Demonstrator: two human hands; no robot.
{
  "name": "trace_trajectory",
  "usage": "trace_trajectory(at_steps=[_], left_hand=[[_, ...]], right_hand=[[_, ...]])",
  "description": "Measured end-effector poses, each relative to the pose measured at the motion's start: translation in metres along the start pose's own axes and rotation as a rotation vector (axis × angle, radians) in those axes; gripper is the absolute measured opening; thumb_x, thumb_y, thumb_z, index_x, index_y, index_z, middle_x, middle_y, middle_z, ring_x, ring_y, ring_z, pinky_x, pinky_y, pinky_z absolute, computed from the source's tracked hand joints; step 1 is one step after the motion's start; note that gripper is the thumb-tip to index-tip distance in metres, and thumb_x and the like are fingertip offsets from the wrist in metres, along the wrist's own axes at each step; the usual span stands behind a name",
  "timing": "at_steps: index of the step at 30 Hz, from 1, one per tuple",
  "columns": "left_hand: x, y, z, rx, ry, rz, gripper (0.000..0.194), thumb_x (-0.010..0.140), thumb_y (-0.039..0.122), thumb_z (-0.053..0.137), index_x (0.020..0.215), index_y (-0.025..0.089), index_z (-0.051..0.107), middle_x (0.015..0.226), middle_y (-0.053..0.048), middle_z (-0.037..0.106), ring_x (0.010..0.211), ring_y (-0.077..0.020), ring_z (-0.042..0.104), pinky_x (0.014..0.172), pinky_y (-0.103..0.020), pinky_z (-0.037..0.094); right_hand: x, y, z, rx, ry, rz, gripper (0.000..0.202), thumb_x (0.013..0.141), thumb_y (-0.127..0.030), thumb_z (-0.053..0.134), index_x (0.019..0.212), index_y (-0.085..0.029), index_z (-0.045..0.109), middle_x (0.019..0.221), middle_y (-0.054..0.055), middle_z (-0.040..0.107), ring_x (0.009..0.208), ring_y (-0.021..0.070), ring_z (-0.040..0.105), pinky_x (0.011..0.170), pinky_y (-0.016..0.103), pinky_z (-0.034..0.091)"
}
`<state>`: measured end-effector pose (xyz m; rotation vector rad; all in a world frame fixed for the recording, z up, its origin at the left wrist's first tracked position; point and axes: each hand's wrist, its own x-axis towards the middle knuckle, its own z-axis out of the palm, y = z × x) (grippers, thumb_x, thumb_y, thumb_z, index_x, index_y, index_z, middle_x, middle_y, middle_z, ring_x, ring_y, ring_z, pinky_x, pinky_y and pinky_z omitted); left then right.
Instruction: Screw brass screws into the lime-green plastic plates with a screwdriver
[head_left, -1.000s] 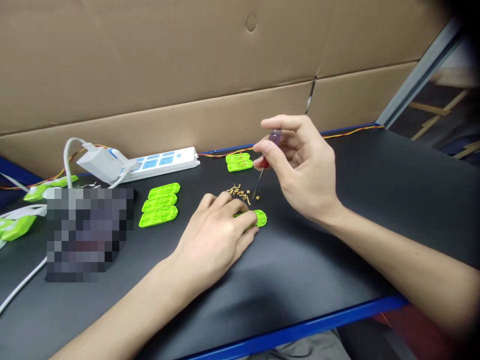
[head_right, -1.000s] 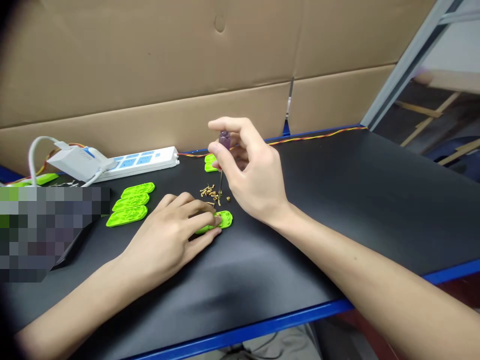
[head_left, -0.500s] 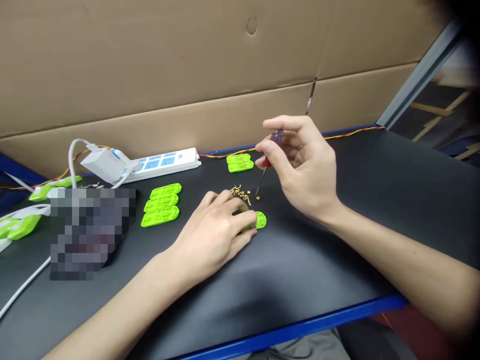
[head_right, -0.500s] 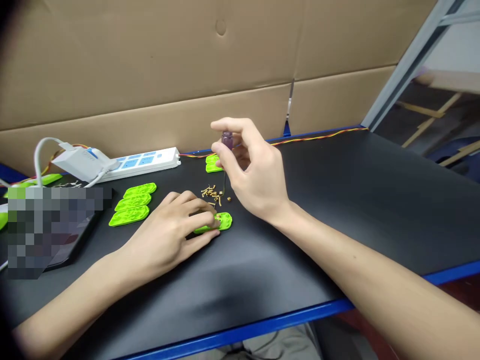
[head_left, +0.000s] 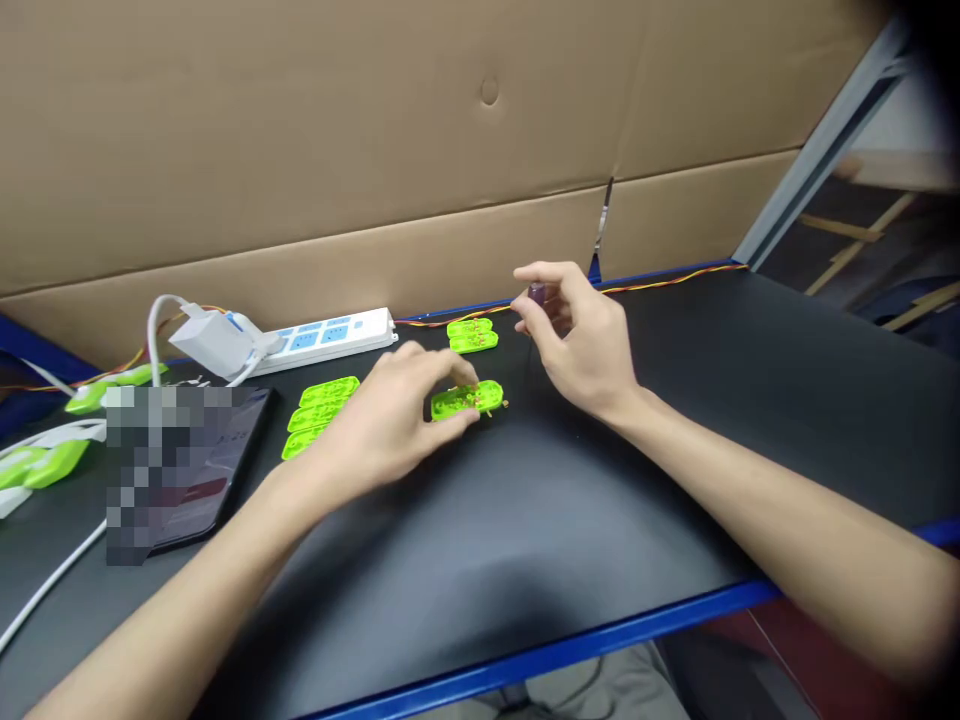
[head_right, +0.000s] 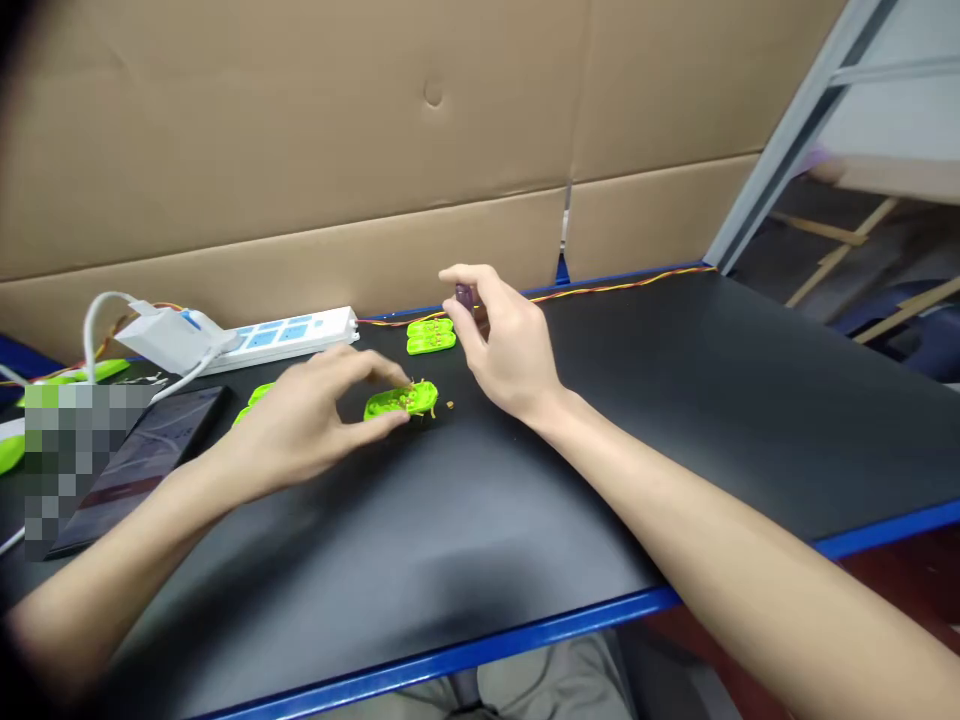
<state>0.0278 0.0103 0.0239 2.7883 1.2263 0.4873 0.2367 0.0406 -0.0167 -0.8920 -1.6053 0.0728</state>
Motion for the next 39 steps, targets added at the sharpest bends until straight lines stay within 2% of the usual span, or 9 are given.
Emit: trace_trajectory(at_steps=[4,9,14,24,27,31,34,38,39], left_hand=[[0.039,-0.015,0.002,0.154,-0.007,-0.002,0.022,0.084,0.036,0.062,0.097,0.02,0.066,0.094,-0.005,0.069,0.091,-0.0243,0.057,0.078,-0.034,0.043],[0.07,-0.03,0.024,0.247,-0.05,0.098,0.018,0.086,0.032,0.058,0.094,0.021,0.069,0.088,-0.004,0.071,0.093,-0.0252,0.056,0.077,-0.034,0.042],[0.073,-0.04,0.038,0.305,-0.055,0.089,0.017,0.086,0.031,0.057,0.093,0.021,0.07,0.096,-0.006,0.068,0.094,-0.026,0.054,0.077,-0.036,0.042],[0.073,-0.048,0.038,0.293,-0.039,0.005,0.023,0.087,0.037,0.054,0.096,0.02,0.066,0.1,-0.008,0.066,0.1,-0.028,0.053,0.083,-0.04,0.042],[0.067,-0.049,0.031,0.257,-0.024,-0.026,0.026,0.087,0.04,0.055,0.098,0.019,0.066,0.101,-0.009,0.066,0.1,-0.0276,0.053,0.087,-0.042,0.042],[0.049,-0.054,0.01,0.229,0.027,-0.076,0.028,0.09,0.04,0.051,0.1,0.019,0.065,0.107,-0.008,0.065,0.105,-0.0258,0.052,0.094,-0.042,0.04],[0.028,-0.063,-0.012,0.277,0.018,-0.105,0.032,0.094,0.041,0.044,0.11,0.019,0.062,0.115,-0.008,0.064,0.11,-0.0259,0.05,0.097,-0.043,0.037],[-0.007,-0.073,-0.037,0.309,0.05,-0.193,0.031,0.093,0.045,0.046,0.092,0.019,0.064,0.097,-0.006,0.067,0.096,-0.0243,0.054,0.088,-0.038,0.041],[-0.015,-0.075,-0.042,0.311,-0.006,-0.182,0.031,0.095,0.044,0.044,0.097,0.02,0.064,0.101,-0.005,0.067,0.099,-0.0233,0.054,0.089,-0.037,0.041]], right_hand=[[-0.001,0.005,0.002,-0.01,-0.007,0.036,0.02,0.093,-0.026,0.055,0.112,-0.025,0.058,0.092,0.0,0.067,0.076,0.0148,0.068,0.073,0.032,0.058],[-0.001,0.006,0.002,-0.008,-0.01,0.066,0.021,0.094,-0.03,0.052,0.113,-0.026,0.057,0.094,0.001,0.068,0.078,0.0151,0.068,0.075,0.033,0.058],[0.0,0.006,0.003,0.008,-0.02,0.061,0.021,0.093,-0.027,0.053,0.114,-0.024,0.058,0.093,0.001,0.067,0.079,0.0146,0.068,0.075,0.031,0.057],[0.0,0.005,0.004,0.007,-0.034,0.059,0.022,0.094,-0.027,0.051,0.114,-0.024,0.057,0.092,0.001,0.065,0.078,0.0146,0.066,0.076,0.032,0.057],[0.0,0.005,0.003,0.01,-0.043,0.069,0.022,0.094,-0.028,0.051,0.115,-0.025,0.057,0.093,0.001,0.066,0.078,0.0149,0.066,0.074,0.032,0.057],[0.001,0.005,0.002,-0.007,-0.056,0.08,0.022,0.094,-0.026,0.051,0.115,-0.025,0.057,0.092,0.001,0.066,0.081,0.0158,0.066,0.074,0.032,0.056],[0.002,0.004,0.001,-0.016,-0.06,0.074,0.022,0.094,-0.028,0.051,0.115,-0.024,0.057,0.093,0.002,0.067,0.082,0.0162,0.066,0.074,0.032,0.056],[0.001,0.0,0.001,-0.03,-0.046,0.053,0.021,0.094,-0.029,0.052,0.111,-0.022,0.06,0.094,0.003,0.066,0.08,0.0149,0.065,0.071,0.03,0.055],[0.001,-0.001,0.001,-0.037,-0.042,0.043,0.02,0.093,-0.029,0.052,0.11,-0.022,0.061,0.096,0.003,0.066,0.079,0.0143,0.064,0.07,0.03,0.055]])
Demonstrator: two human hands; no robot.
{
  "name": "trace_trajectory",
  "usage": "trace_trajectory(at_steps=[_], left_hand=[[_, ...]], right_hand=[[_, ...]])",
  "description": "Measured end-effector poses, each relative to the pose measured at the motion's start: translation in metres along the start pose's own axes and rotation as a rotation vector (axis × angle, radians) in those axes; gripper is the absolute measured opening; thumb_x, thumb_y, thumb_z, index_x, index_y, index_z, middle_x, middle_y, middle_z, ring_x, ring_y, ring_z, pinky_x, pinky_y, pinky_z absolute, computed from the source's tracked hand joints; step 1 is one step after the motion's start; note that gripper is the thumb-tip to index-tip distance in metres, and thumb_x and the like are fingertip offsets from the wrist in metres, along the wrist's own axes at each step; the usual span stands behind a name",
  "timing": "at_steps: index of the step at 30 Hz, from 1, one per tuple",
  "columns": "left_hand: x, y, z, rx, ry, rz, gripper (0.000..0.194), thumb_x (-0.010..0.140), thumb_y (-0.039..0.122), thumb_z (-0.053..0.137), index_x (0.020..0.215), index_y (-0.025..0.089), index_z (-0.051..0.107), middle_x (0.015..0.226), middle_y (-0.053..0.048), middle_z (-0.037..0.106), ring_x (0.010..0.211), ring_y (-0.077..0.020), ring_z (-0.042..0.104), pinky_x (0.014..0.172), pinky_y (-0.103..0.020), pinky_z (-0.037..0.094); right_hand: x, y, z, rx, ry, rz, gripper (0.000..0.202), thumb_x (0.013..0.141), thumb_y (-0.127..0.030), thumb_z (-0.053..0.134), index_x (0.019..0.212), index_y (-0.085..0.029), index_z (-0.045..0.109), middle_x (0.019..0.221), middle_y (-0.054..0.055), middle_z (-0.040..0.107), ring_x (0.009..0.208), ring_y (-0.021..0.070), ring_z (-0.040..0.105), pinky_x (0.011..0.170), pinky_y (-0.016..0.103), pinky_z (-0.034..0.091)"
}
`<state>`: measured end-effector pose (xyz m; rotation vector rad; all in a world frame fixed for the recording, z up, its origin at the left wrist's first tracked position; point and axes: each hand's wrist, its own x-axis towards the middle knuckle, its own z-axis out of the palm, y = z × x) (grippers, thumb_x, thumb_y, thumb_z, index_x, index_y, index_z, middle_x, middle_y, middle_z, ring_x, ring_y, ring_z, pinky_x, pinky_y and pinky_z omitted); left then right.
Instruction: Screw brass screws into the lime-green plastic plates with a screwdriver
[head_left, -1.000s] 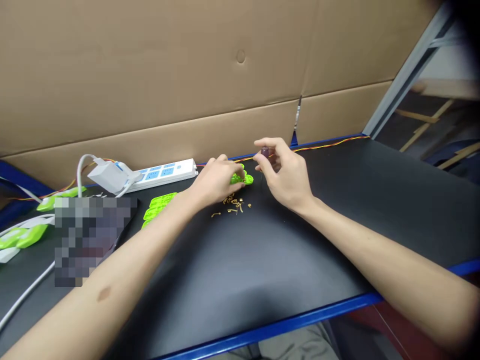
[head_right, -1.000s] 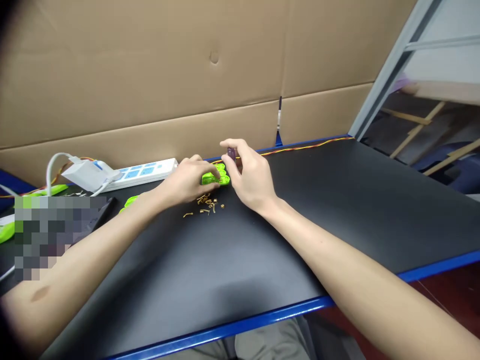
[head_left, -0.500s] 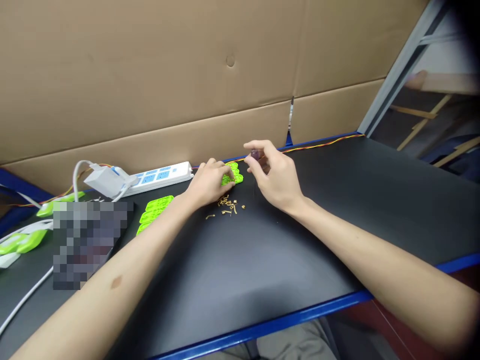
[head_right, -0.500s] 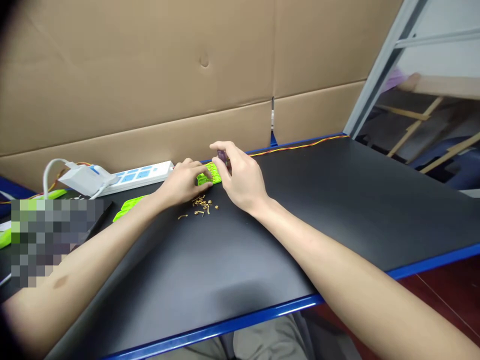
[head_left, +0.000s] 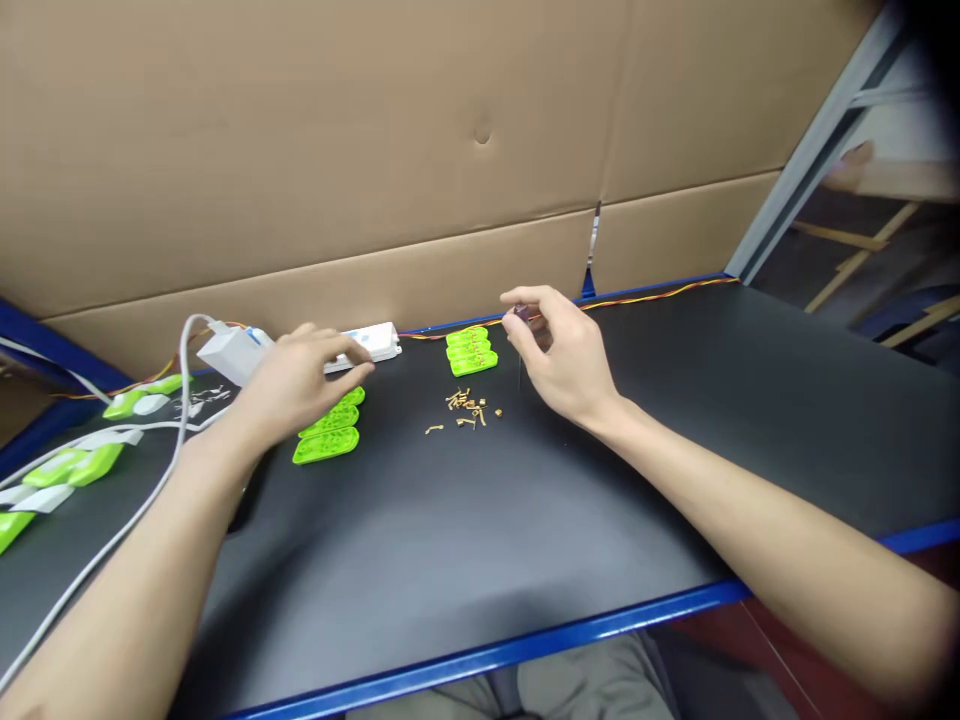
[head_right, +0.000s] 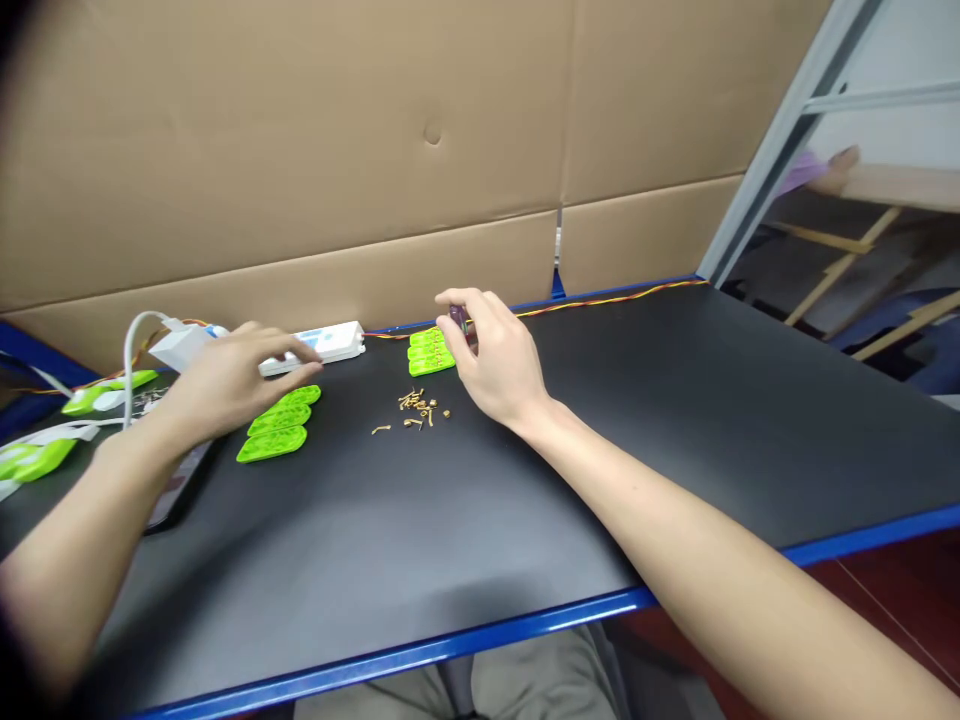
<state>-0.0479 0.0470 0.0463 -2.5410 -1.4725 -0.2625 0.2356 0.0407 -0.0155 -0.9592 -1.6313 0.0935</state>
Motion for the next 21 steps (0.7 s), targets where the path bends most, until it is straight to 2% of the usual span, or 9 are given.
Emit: trace_trajectory(at_steps=[2,5,7,9,11,16,18,21], left_hand=[[-0.014,-0.01,-0.004,-0.025,0.015,-0.007,0.034,0.093,0.048,0.047,0.084,0.021,0.065,0.091,-0.001,0.068,0.09,-0.0202,0.056,0.084,-0.034,0.042],[-0.028,-0.023,-0.004,-0.064,-0.079,-0.045,0.033,0.085,0.054,0.056,0.075,0.026,0.069,0.076,0.0,0.068,0.072,-0.0188,0.058,0.071,-0.033,0.045],[-0.032,-0.028,-0.001,-0.089,-0.206,-0.058,0.03,0.077,0.057,0.064,0.077,0.028,0.073,0.076,0.0,0.069,0.067,-0.0187,0.06,0.064,-0.031,0.046],[-0.034,-0.03,0.002,-0.113,-0.321,-0.055,0.026,0.075,0.054,0.068,0.081,0.03,0.075,0.08,0.001,0.072,0.068,-0.0188,0.062,0.064,-0.03,0.048],[-0.035,-0.029,0.004,-0.119,-0.367,-0.044,0.021,0.076,0.05,0.069,0.083,0.032,0.076,0.084,0.002,0.073,0.071,-0.0196,0.064,0.068,-0.031,0.049],[-0.031,-0.013,0.007,-0.201,-0.397,-0.014,0.019,0.079,0.047,0.066,0.083,0.032,0.076,0.088,-0.001,0.074,0.076,-0.0223,0.066,0.07,-0.032,0.048],[-0.028,0.002,0.006,-0.229,-0.393,0.015,0.019,0.08,0.046,0.066,0.084,0.031,0.076,0.087,-0.002,0.073,0.08,-0.0223,0.065,0.074,-0.033,0.047],[-0.024,0.029,0.005,-0.307,-0.418,0.134,0.017,0.082,0.044,0.065,0.082,0.03,0.075,0.087,0.001,0.073,0.085,-0.0207,0.063,0.076,-0.03,0.046]], right_hand=[[-0.001,-0.002,-0.001,-0.013,0.004,-0.021,0.019,0.093,-0.028,0.052,0.109,-0.022,0.061,0.101,0.004,0.067,0.079,0.0136,0.064,0.07,0.03,0.054],[-0.001,-0.003,-0.001,-0.023,0.007,-0.037,0.019,0.094,-0.028,0.052,0.109,-0.023,0.061,0.102,0.004,0.067,0.079,0.0138,0.064,0.071,0.03,0.055],[-0.001,-0.002,-0.001,-0.024,0.002,-0.039,0.019,0.094,-0.028,0.052,0.111,-0.023,0.06,0.099,0.003,0.066,0.079,0.0139,0.064,0.071,0.03,0.055],[-0.002,-0.001,-0.001,-0.022,-0.005,-0.038,0.02,0.093,-0.027,0.053,0.112,-0.023,0.06,0.097,0.003,0.066,0.08,0.0144,0.064,0.071,0.03,0.056],[-0.002,-0.001,-0.001,-0.011,-0.002,-0.036,0.02,0.093,-0.028,0.053,0.112,-0.024,0.059,0.097,0.003,0.066,0.083,0.0151,0.065,0.072,0.031,0.057],[-0.003,0.0,0.0,0.023,0.004,-0.034,0.022,0.093,-0.028,0.053,0.115,-0.024,0.058,0.101,0.003,0.066,0.085,0.0154,0.067,0.073,0.031,0.058],[-0.004,0.0,0.0,0.02,0.0,-0.037,0.024,0.092,-0.028,0.054,0.116,-0.025,0.057,0.099,0.003,0.065,0.083,0.0152,0.067,0.071,0.03,0.058],[-0.004,-0.001,0.0,-0.009,-0.01,-0.046,0.025,0.092,-0.026,0.054,0.117,-0.025,0.058,0.097,0.003,0.065,0.081,0.0154,0.066,0.07,0.031,0.058]])
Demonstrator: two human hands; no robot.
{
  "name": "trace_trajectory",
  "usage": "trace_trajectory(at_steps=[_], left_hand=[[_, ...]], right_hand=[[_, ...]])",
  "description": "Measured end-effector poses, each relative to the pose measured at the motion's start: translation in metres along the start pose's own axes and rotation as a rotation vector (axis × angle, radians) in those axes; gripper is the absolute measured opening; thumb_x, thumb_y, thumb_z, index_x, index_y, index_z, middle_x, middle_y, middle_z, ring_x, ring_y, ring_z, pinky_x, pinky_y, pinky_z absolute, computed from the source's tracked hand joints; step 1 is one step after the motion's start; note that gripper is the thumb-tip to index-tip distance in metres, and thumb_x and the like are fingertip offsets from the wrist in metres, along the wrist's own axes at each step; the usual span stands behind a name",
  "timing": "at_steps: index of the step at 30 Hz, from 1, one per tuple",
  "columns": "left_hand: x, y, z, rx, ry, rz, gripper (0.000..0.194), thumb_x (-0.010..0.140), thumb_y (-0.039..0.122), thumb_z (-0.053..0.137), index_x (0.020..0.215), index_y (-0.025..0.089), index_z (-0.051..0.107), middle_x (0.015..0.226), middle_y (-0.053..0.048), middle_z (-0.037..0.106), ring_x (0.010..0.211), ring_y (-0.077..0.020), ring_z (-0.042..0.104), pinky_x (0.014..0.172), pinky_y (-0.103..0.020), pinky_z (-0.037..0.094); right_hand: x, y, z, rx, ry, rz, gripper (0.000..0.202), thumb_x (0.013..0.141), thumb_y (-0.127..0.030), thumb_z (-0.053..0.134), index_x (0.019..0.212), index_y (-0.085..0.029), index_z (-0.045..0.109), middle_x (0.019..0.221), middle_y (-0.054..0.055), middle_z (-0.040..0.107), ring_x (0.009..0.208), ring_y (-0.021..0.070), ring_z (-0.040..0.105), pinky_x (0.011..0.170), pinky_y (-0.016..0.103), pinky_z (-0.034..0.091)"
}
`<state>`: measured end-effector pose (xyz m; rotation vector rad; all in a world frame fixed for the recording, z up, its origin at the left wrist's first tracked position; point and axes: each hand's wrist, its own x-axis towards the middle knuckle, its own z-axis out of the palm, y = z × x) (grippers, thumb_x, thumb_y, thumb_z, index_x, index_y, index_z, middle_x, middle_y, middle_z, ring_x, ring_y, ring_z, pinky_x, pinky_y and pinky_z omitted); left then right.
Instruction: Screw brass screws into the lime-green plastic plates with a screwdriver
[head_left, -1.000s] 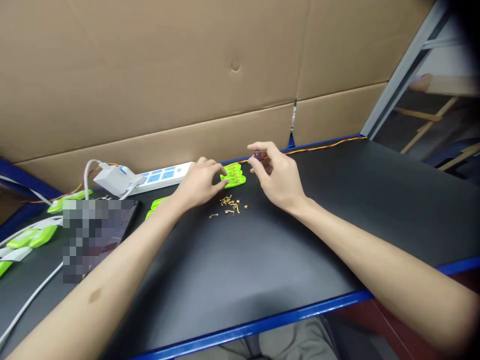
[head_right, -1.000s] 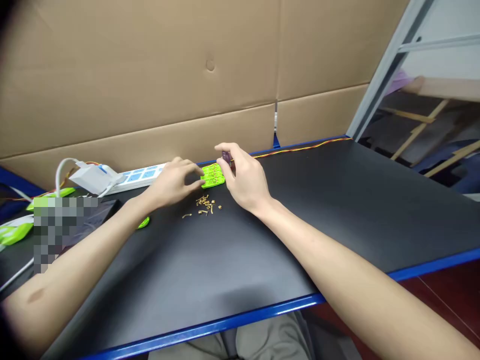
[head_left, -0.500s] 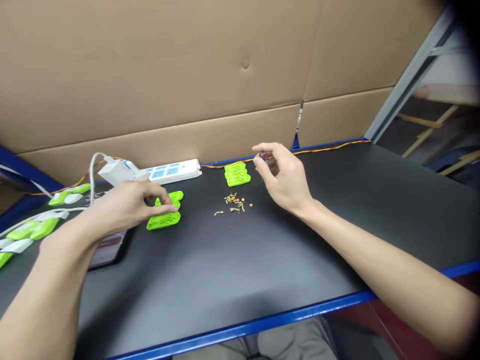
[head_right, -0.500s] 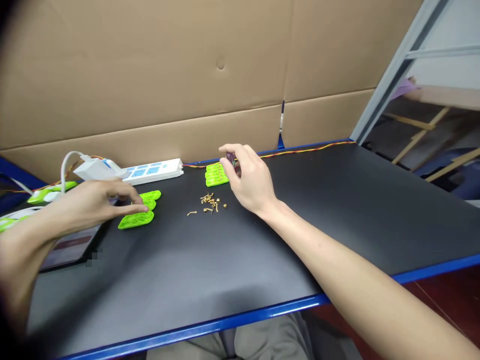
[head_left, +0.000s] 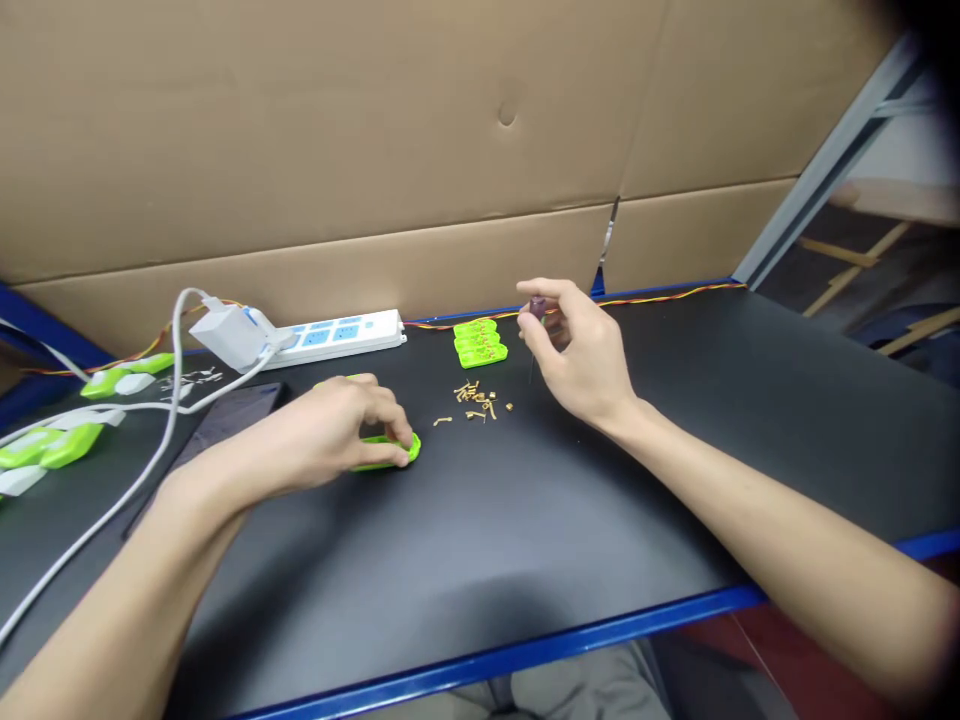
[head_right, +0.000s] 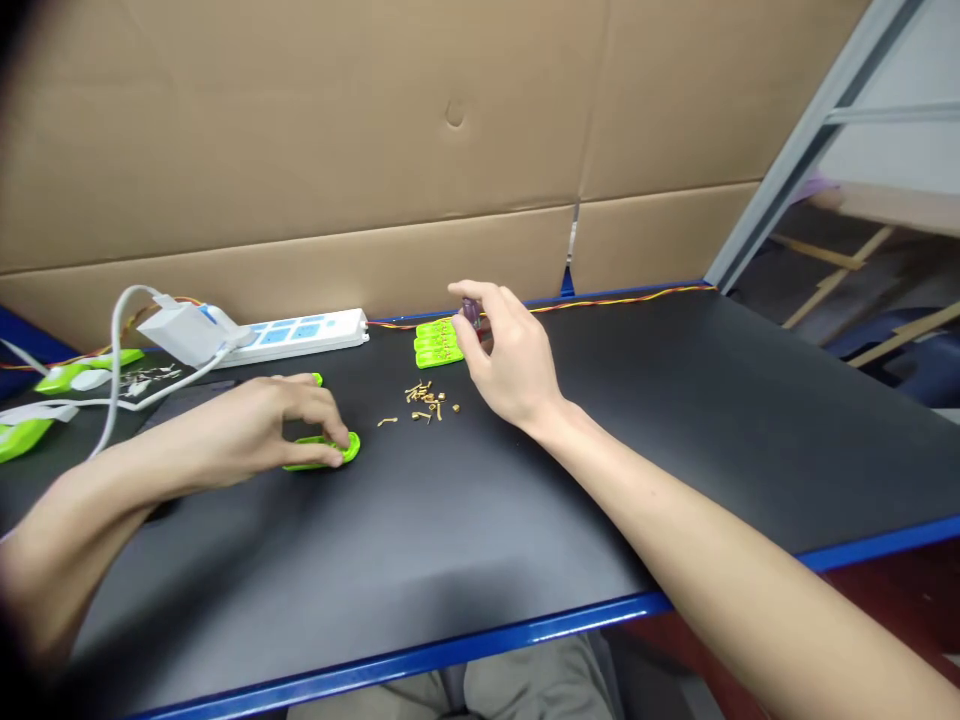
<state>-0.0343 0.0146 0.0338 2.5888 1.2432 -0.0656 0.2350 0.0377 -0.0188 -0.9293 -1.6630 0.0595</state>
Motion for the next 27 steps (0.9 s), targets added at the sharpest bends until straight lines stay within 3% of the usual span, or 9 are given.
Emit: trace_trajectory(at_steps=[6,12,15,19,23,27], left_hand=[[0.018,0.044,0.024,-0.062,0.122,0.221,0.014,0.087,0.036,0.063,0.087,0.026,0.073,0.086,0.001,0.07,0.087,-0.0175,0.057,0.08,-0.028,0.042],[0.026,0.064,0.041,-0.206,0.232,0.312,0.01,0.087,0.031,0.065,0.088,0.025,0.072,0.091,0.0,0.07,0.091,-0.0167,0.058,0.093,-0.032,0.041],[0.026,0.061,0.039,-0.322,0.327,0.252,0.014,0.09,0.032,0.06,0.087,0.024,0.07,0.09,0.001,0.071,0.089,-0.0159,0.058,0.089,-0.031,0.044],[0.027,0.044,0.036,-0.347,0.508,0.053,0.023,0.092,0.038,0.055,0.082,0.022,0.068,0.087,0.0,0.07,0.086,-0.0171,0.057,0.082,-0.031,0.045],[0.029,0.026,0.038,-0.234,0.556,-0.04,0.024,0.091,0.039,0.053,0.084,0.021,0.068,0.088,-0.001,0.07,0.087,-0.0189,0.056,0.081,-0.033,0.044],[0.031,0.019,0.041,-0.121,0.556,-0.009,0.023,0.091,0.037,0.053,0.088,0.021,0.069,0.091,-0.002,0.07,0.09,-0.02,0.055,0.081,-0.033,0.044]], right_hand=[[0.0,-0.001,-0.001,-0.056,0.014,-0.036,0.027,0.091,-0.027,0.055,0.117,-0.025,0.06,0.103,0.006,0.06,0.076,0.015,0.063,0.061,0.029,0.058],[0.0,0.001,-0.001,-0.083,-0.011,-0.044,0.028,0.092,-0.028,0.053,0.12,-0.028,0.06,0.099,0.006,0.058,0.075,0.0156,0.062,0.063,0.031,0.059],[0.0,-0.002,-0.003,-0.088,0.006,-0.086,0.028,0.094,-0.027,0.051,0.121,-0.029,0.059,0.096,0.005,0.059,0.079,0.0171,0.062,0.069,0.035,0.059],[0.0,-0.01,-0.006,-0.028,0.052,-0.125,0.029,0.094,-0.027,0.052,0.122,-0.029,0.058,0.098,0.004,0.06,0.083,0.0181,0.063,0.077,0.038,0.059],[-0.002,-0.016,-0.005,0.024,0.036,-0.112,0.028,0.092,-0.024,0.055,0.12,-0.028,0.058,0.098,0.003,0.062,0.083,0.0172,0.066,0.076,0.035,0.06],[-0.004,-0.014,-0.002,0.05,-0.007,-0.097,0.027,0.092,-0.023,0.057,0.118,-0.027,0.059,0.098,0.003,0.062,0.082,0.0151,0.067,0.073,0.031,0.06]])
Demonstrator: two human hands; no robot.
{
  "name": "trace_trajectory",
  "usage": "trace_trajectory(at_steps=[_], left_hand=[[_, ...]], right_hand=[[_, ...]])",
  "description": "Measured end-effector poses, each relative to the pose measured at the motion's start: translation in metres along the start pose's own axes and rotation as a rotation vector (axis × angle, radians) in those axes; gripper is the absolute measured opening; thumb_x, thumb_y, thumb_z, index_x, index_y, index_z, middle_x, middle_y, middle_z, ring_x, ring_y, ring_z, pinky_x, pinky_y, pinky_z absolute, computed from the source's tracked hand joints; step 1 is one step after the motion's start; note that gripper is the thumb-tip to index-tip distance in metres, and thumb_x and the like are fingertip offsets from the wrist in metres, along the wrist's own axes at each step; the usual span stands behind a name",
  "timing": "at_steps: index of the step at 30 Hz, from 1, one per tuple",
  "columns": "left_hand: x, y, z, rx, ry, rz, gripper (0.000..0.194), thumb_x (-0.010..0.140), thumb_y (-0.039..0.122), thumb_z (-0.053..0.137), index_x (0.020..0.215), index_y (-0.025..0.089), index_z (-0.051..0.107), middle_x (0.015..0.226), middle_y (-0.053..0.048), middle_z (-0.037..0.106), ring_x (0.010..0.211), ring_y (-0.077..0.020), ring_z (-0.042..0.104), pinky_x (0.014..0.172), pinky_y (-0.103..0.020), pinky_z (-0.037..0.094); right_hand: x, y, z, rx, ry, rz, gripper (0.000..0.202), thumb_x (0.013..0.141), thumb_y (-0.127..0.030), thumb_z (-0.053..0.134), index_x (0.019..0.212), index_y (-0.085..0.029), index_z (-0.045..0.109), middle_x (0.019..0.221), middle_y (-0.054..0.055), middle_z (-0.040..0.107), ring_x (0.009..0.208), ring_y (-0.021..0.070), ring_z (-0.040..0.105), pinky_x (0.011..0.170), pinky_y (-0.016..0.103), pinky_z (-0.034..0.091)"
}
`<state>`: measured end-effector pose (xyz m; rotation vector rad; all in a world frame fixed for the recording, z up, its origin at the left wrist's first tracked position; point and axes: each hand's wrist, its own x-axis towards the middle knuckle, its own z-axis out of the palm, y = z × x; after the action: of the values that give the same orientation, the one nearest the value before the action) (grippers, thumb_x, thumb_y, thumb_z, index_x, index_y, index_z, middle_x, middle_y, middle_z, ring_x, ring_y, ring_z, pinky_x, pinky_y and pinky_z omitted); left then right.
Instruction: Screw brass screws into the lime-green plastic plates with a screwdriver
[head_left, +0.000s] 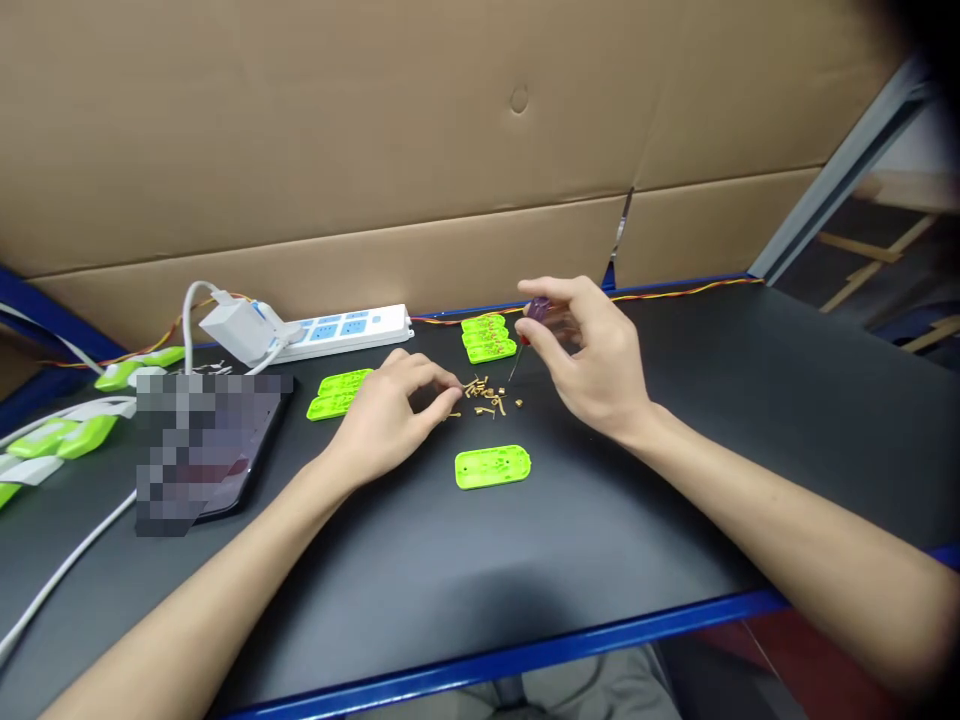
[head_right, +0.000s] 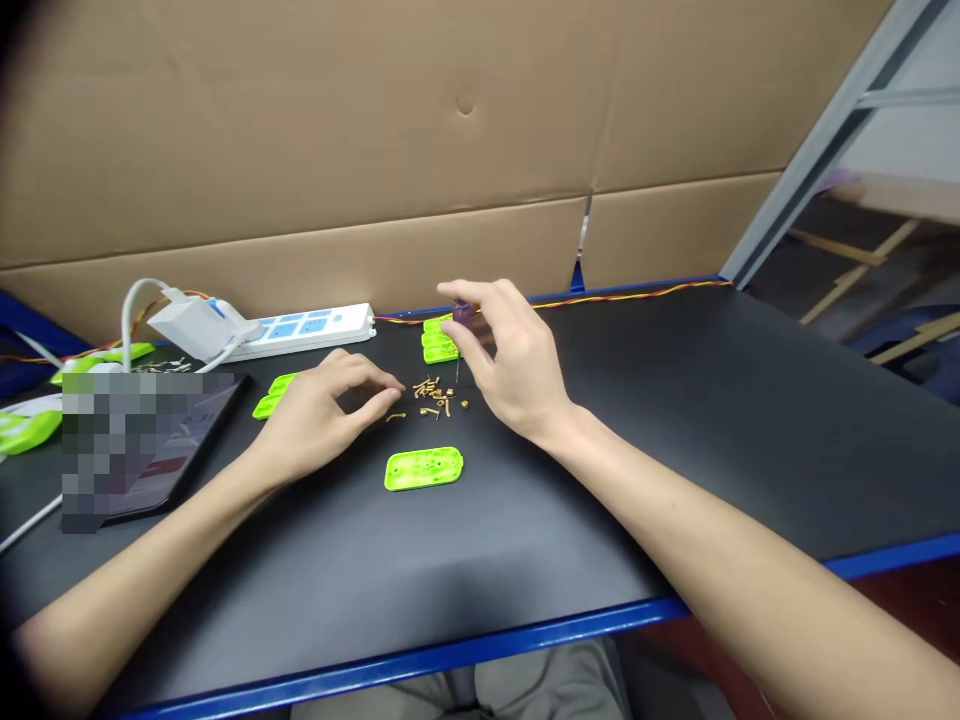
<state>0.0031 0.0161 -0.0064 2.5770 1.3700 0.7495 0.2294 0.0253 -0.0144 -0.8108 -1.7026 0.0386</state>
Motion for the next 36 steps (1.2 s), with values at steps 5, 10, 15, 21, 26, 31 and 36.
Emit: trace_trajectory(at_steps=[5,10,15,21,26,31,36], left_hand=[[0.0,0.0,0.004,0.024,-0.02,0.055,0.021,0.091,0.036,0.054,0.091,0.021,0.069,0.091,-0.002,0.069,0.09,-0.0201,0.054,0.082,-0.033,0.044],[0.0,0.0,0.007,0.019,-0.01,0.058,0.019,0.09,0.034,0.056,0.09,0.02,0.069,0.09,-0.002,0.07,0.089,-0.0198,0.054,0.081,-0.033,0.044],[-0.001,0.0,0.007,0.027,-0.013,0.064,0.019,0.091,0.033,0.056,0.092,0.02,0.069,0.092,-0.002,0.069,0.089,-0.02,0.053,0.081,-0.033,0.044],[0.0,0.006,0.006,0.043,-0.033,0.072,0.017,0.09,0.033,0.058,0.093,0.02,0.069,0.09,-0.002,0.068,0.086,-0.0201,0.051,0.081,-0.034,0.042],[0.0,0.014,0.007,0.034,-0.066,0.071,0.019,0.087,0.037,0.062,0.095,0.021,0.069,0.089,-0.002,0.068,0.085,-0.0207,0.05,0.078,-0.034,0.041],[0.0,0.017,0.009,0.025,-0.107,0.113,0.015,0.087,0.034,0.063,0.091,0.021,0.068,0.088,-0.002,0.068,0.083,-0.0195,0.049,0.078,-0.034,0.04],[0.001,0.015,0.007,0.039,-0.127,0.12,0.012,0.088,0.031,0.063,0.088,0.021,0.07,0.09,-0.001,0.069,0.084,-0.0196,0.049,0.077,-0.034,0.04]], right_hand=[[-0.002,0.003,0.002,0.006,-0.031,0.028,0.026,0.091,-0.022,0.058,0.116,-0.026,0.058,0.1,0.002,0.064,0.081,0.0144,0.068,0.071,0.029,0.06],[-0.002,-0.001,0.003,-0.011,-0.021,-0.027,0.026,0.09,-0.018,0.06,0.116,-0.023,0.059,0.101,0.002,0.064,0.077,0.0119,0.067,0.07,0.026,0.06],[-0.001,-0.007,0.001,0.009,0.015,-0.042,0.027,0.09,-0.02,0.06,0.116,-0.026,0.059,0.101,0.001,0.065,0.078,0.0122,0.068,0.07,0.027,0.061],[-0.002,-0.018,0.0,0.071,0.026,-0.055,0.028,0.09,-0.02,0.06,0.117,-0.026,0.058,0.104,0.002,0.064,0.084,0.0151,0.068,0.075,0.033,0.063],[-0.003,-0.026,-0.001,0.094,-0.005,-0.098,0.031,0.089,-0.019,0.061,0.118,-0.026,0.057,0.109,0.003,0.066,0.092,0.0171,0.068,0.084,0.038,0.063],[-0.004,-0.031,-0.002,0.133,-0.032,-0.109,0.031,0.089,-0.018,0.061,0.118,-0.026,0.057,0.106,0.003,0.066,0.089,0.0163,0.068,0.079,0.035,0.064],[-0.004,-0.034,-0.003,0.144,-0.013,-0.093,0.03,0.089,-0.017,0.061,0.118,-0.025,0.058,0.106,0.002,0.065,0.088,0.0155,0.068,0.079,0.035,0.064]])
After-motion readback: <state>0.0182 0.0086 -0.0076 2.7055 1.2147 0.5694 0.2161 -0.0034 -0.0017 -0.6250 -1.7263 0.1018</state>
